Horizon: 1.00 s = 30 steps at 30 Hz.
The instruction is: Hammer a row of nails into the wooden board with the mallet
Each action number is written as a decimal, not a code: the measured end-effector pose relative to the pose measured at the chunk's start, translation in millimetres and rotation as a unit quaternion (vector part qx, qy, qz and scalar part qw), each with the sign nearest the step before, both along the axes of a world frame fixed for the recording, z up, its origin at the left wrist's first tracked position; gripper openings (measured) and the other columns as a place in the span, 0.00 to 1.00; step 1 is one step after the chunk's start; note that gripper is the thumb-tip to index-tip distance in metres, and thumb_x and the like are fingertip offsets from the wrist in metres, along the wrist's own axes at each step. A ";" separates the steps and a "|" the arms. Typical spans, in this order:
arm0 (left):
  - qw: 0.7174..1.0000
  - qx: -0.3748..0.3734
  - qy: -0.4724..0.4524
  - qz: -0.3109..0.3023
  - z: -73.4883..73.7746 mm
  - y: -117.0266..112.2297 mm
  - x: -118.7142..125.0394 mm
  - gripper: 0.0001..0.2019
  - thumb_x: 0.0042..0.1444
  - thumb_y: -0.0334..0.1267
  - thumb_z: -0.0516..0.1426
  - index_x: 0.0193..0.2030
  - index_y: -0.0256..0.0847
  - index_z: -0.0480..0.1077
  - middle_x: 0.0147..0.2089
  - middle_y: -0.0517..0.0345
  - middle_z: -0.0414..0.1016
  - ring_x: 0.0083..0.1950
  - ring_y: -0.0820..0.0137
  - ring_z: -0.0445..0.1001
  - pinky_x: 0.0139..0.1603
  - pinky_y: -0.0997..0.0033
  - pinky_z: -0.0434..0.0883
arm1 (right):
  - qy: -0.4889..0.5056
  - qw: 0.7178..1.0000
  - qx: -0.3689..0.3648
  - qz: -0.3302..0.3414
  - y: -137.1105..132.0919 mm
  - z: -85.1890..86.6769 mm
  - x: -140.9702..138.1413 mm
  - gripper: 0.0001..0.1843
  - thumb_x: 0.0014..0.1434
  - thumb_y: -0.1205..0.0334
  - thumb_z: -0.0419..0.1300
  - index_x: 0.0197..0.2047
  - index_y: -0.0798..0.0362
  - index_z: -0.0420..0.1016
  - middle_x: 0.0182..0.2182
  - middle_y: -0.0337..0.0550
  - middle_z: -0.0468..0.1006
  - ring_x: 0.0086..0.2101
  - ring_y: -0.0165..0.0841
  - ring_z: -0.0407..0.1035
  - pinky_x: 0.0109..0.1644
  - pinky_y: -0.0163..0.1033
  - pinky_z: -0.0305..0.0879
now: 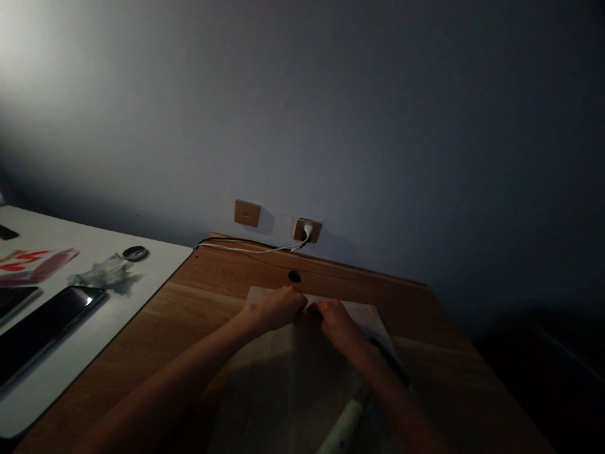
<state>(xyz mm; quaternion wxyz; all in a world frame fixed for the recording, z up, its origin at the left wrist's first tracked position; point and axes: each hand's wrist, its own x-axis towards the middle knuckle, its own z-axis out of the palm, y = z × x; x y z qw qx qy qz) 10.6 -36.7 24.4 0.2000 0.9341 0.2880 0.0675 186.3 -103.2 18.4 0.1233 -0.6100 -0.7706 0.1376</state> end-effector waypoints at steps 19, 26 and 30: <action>0.998 -0.020 -0.059 0.023 -10.6 6.5 2.6 0.07 0.55 0.25 0.59 0.33 0.35 0.79 0.36 0.46 0.81 0.38 0.63 0.78 0.35 0.71 0.66 | 0.023 0.997 0.022 0.075 2.4 -2.8 9.0 0.26 0.51 0.85 0.49 0.41 0.59 0.85 0.38 0.52 0.84 0.42 0.38 0.78 0.48 0.38 0.70; 0.936 -0.305 -0.170 0.041 -11.2 24.0 -2.3 0.07 0.53 0.36 0.64 0.29 0.36 0.74 0.23 0.63 0.71 0.26 0.75 0.68 0.29 0.76 0.62 | 0.070 0.993 0.070 0.067 2.9 8.7 14.4 0.16 0.59 0.79 0.58 0.42 0.55 0.84 0.41 0.49 0.84 0.43 0.36 0.78 0.50 0.39 0.71; 0.712 -0.588 -0.367 0.115 -18.7 22.4 7.8 0.10 0.50 0.38 0.65 0.29 0.34 0.71 0.27 0.62 0.69 0.25 0.79 0.63 0.26 0.79 0.58 | 0.113 0.987 0.114 0.009 0.0 24.2 16.4 0.13 0.63 0.74 0.59 0.44 0.54 0.84 0.42 0.49 0.86 0.43 0.38 0.79 0.51 0.41 0.73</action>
